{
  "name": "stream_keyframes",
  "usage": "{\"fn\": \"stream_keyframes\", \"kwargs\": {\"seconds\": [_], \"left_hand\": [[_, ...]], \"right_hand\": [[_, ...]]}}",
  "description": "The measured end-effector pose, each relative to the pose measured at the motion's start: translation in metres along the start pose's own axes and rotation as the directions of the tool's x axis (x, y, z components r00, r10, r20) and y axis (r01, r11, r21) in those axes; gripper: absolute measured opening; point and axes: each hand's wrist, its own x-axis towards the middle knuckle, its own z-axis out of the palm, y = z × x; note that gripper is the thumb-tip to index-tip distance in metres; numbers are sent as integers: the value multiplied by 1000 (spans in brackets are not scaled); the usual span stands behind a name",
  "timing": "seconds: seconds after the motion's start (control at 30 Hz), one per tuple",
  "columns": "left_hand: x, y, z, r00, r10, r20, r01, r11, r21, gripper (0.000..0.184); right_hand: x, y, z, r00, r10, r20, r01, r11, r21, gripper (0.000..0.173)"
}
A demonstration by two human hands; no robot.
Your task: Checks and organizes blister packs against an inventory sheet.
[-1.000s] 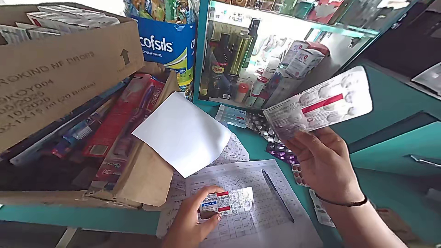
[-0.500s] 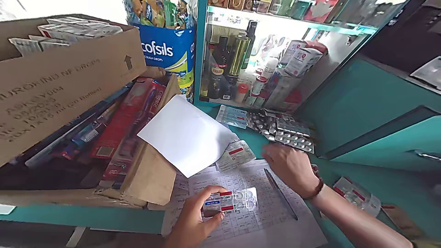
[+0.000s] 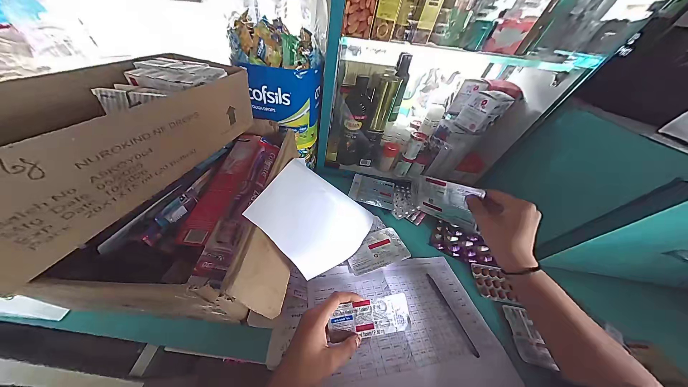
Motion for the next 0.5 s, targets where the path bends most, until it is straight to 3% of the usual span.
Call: {"fn": "stream_keyframes", "kwargs": {"seconds": [0.13,0.3,0.5], "left_hand": [[1,-1,0,1000,15,3,-15,1000,-8,50],[1,-1,0,1000,10,17,-10,1000,-11,50],[1,0,-1,999,27,23,-26,1000,-15,49]], "right_hand": [[1,12,-5,998,13,-67,2,974,226,22],[-4,-3,-14,989,148,22,-134,804,579,8],[-5,-17,-15,975,203,96,-213,707,674,10]]}}
